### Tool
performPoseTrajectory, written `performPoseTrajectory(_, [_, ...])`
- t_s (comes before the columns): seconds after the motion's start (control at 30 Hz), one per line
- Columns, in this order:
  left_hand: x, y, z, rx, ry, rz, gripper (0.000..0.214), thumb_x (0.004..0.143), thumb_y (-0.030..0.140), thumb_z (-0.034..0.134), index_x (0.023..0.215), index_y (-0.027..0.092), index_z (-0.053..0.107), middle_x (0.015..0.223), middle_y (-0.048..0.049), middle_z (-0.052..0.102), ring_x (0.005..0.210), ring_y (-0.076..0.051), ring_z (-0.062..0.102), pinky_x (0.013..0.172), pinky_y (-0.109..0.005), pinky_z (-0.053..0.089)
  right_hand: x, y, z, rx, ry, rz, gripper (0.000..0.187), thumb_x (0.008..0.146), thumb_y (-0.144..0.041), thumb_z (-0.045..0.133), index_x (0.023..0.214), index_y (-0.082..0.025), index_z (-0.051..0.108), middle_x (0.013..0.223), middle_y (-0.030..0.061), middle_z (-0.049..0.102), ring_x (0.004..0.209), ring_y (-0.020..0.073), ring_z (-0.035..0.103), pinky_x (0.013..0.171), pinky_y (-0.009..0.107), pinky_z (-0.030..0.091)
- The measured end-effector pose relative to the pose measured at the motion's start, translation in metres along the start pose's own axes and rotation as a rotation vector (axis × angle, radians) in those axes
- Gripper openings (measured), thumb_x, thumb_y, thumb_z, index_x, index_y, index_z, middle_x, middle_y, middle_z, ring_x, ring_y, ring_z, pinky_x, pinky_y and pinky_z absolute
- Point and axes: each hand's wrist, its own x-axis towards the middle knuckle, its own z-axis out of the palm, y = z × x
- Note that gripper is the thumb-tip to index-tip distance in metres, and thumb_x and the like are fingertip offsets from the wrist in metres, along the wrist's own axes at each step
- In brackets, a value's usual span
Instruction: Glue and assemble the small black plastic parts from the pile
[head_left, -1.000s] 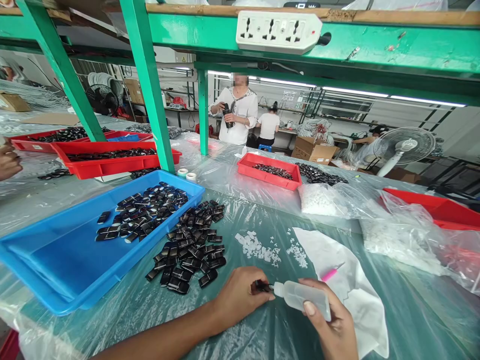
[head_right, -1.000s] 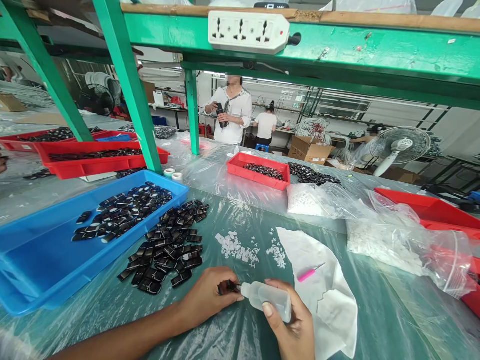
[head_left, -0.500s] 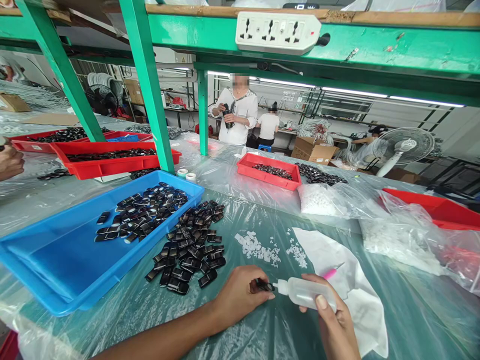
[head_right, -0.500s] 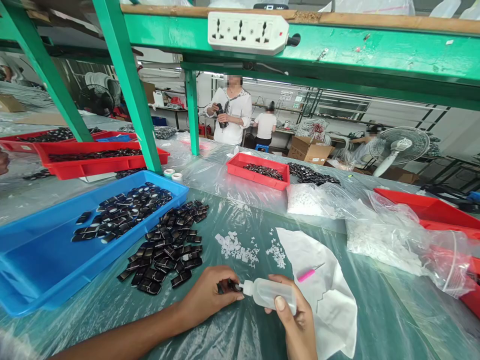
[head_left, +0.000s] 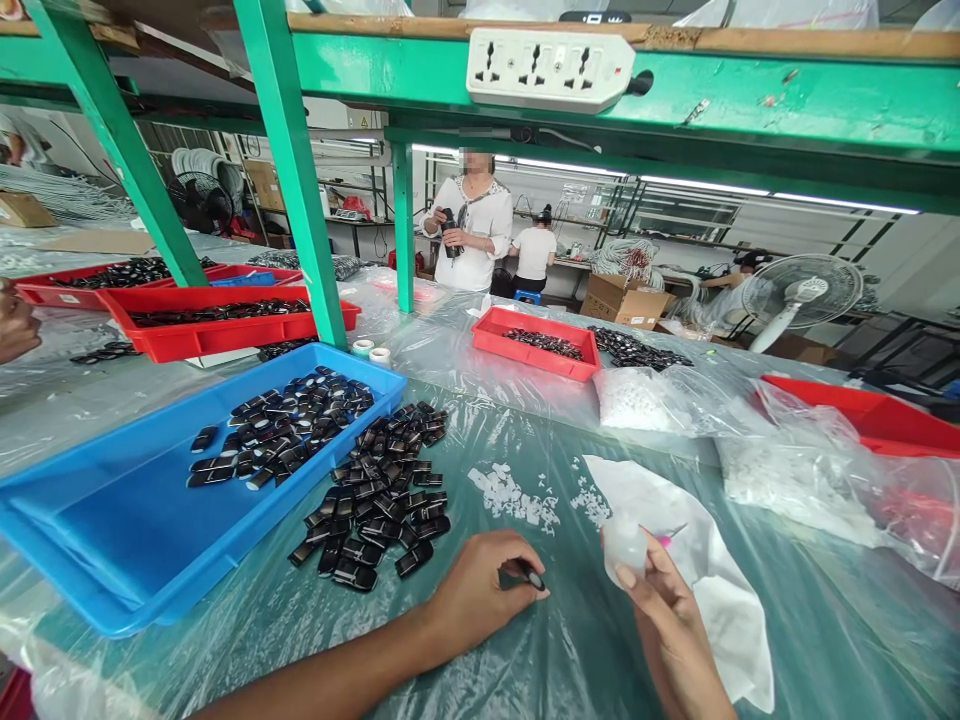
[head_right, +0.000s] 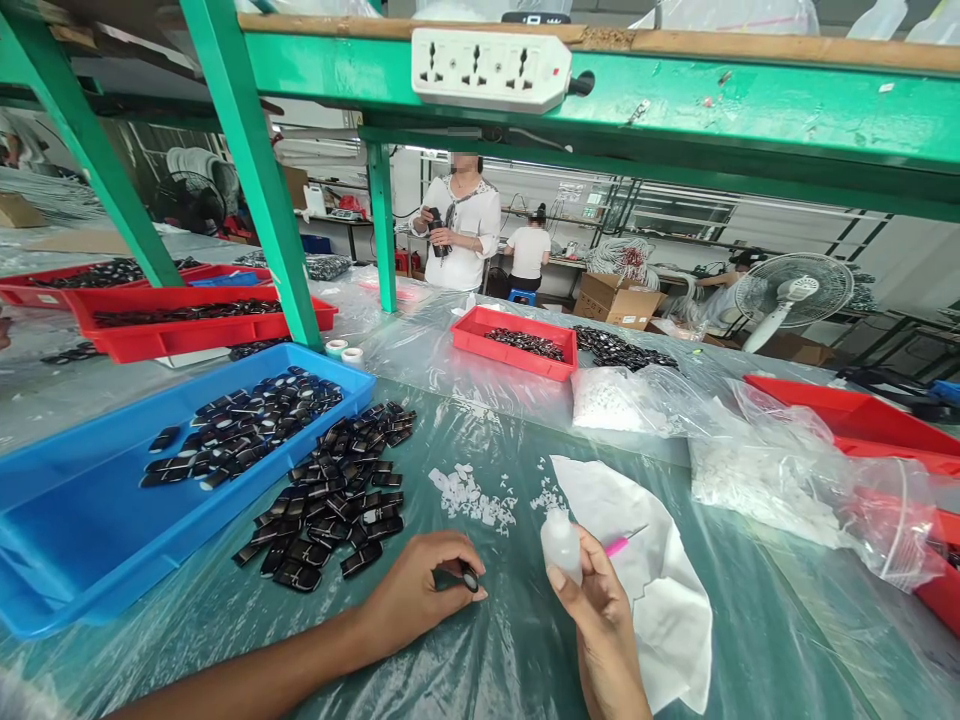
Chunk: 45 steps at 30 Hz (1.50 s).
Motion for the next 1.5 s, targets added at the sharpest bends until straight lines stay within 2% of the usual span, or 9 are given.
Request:
performPoseTrajectory(0.33, [0.0, 0.002, 0.0, 0.07, -0.035, -0.065, 0.014, 0.075, 0.027, 0.065, 0.085, 0.017, 0.068, 0.081, -0.0029, 0.066, 0.073, -0.015, 0.061, 0.064, -0.02, 0.045, 0.023, 0.014, -0.014, -0.607, 0.026, -0.198, 0.043, 0.075, -0.04, 0.064, 0.113, -0.023, 0.051, 0.118, 0.0049, 0.059, 0.11, 0.0227, 0.053, 0.089, 0.033, 0.042])
performPoseTrajectory(0.57, [0.001, -0.002, 0.002, 0.001, -0.028, -0.127, 0.02, 0.072, 0.03, 0.068, 0.084, 0.013, 0.068, 0.077, -0.0032, 0.066, 0.068, -0.014, 0.059, 0.061, -0.02, 0.044, 0.034, 0.015, -0.027, -0.881, 0.137, -0.374, 0.044, 0.074, -0.045, 0.063, 0.109, -0.02, 0.056, 0.109, 0.0072, 0.06, 0.103, 0.0261, 0.052, 0.089, 0.041, 0.039])
performPoseTrajectory(0.67, [0.001, -0.005, 0.003, -0.074, -0.019, -0.122, 0.019, 0.071, 0.027, 0.069, 0.082, 0.012, 0.068, 0.079, -0.0048, 0.067, 0.071, -0.015, 0.061, 0.064, -0.021, 0.046, 0.021, 0.005, -0.02, -0.822, 0.306, -0.448, 0.048, 0.075, -0.045, 0.063, 0.115, -0.021, 0.052, 0.115, 0.0084, 0.055, 0.102, 0.0244, 0.05, 0.064, 0.028, 0.046])
performPoseTrajectory(0.73, [0.0, -0.007, 0.004, -0.105, -0.02, -0.104, 0.015, 0.07, 0.025, 0.069, 0.08, 0.012, 0.068, 0.079, -0.0051, 0.066, 0.073, -0.016, 0.062, 0.066, -0.022, 0.047, 0.009, -0.001, -0.011, -0.748, 0.353, -0.492, 0.04, 0.077, -0.044, 0.06, 0.109, -0.02, 0.054, 0.11, 0.0098, 0.054, 0.097, 0.0231, 0.051, 0.043, 0.02, 0.039])
performPoseTrajectory(0.83, [-0.001, -0.009, 0.005, -0.126, -0.027, -0.071, 0.011, 0.071, 0.021, 0.067, 0.078, 0.013, 0.067, 0.08, -0.005, 0.066, 0.075, -0.016, 0.062, 0.068, -0.023, 0.048, -0.005, -0.005, 0.002, -0.717, 0.253, -0.569, 0.025, 0.082, -0.038, 0.056, 0.099, -0.02, 0.056, 0.1, 0.0105, 0.054, 0.094, 0.0231, 0.051, 0.039, 0.018, 0.039])
performPoseTrajectory(1.03, [-0.001, -0.009, 0.008, -0.121, -0.003, -0.018, 0.006, 0.069, 0.012, 0.065, 0.075, 0.014, 0.066, 0.082, -0.0051, 0.064, 0.076, -0.015, 0.06, 0.07, -0.023, 0.047, -0.01, -0.01, 0.012, -0.881, -0.043, -0.738, 0.018, 0.086, -0.023, 0.053, 0.104, -0.025, 0.056, 0.099, 0.0046, 0.059, 0.096, 0.0192, 0.055, 0.077, 0.03, 0.05])
performPoseTrajectory(1.17, [-0.001, -0.01, 0.009, -0.11, 0.0, 0.013, 0.009, 0.067, 0.008, 0.062, 0.074, 0.014, 0.065, 0.079, -0.0042, 0.063, 0.073, -0.015, 0.058, 0.067, -0.022, 0.046, -0.004, -0.021, 0.02, -1.006, -0.165, -0.725, 0.021, 0.089, -0.022, 0.048, 0.109, -0.026, 0.056, 0.104, 0.0023, 0.061, 0.099, 0.0169, 0.055, 0.08, 0.028, 0.048])
performPoseTrajectory(1.3, [-0.002, -0.012, 0.01, -0.091, -0.018, 0.007, 0.011, 0.067, 0.006, 0.059, 0.074, 0.014, 0.064, 0.079, -0.0039, 0.064, 0.071, -0.014, 0.058, 0.065, -0.021, 0.045, 0.011, -0.02, 0.032, -1.394, -0.267, -0.76, 0.026, 0.089, -0.013, 0.046, 0.108, -0.022, 0.061, 0.105, 0.0034, 0.063, 0.099, 0.0191, 0.055, 0.086, 0.033, 0.044])
performPoseTrajectory(1.5, [-0.003, -0.014, 0.011, 0.01, -0.001, -0.012, 0.008, 0.068, 0.011, 0.062, 0.074, 0.015, 0.065, 0.074, -0.0017, 0.065, 0.069, -0.014, 0.059, 0.063, -0.02, 0.043, 0.038, 0.0, 0.059, -1.638, -0.281, -0.776, 0.023, 0.084, -0.004, 0.048, 0.09, -0.015, 0.067, 0.087, 0.0084, 0.064, 0.087, 0.0253, 0.057, 0.076, 0.038, 0.042])
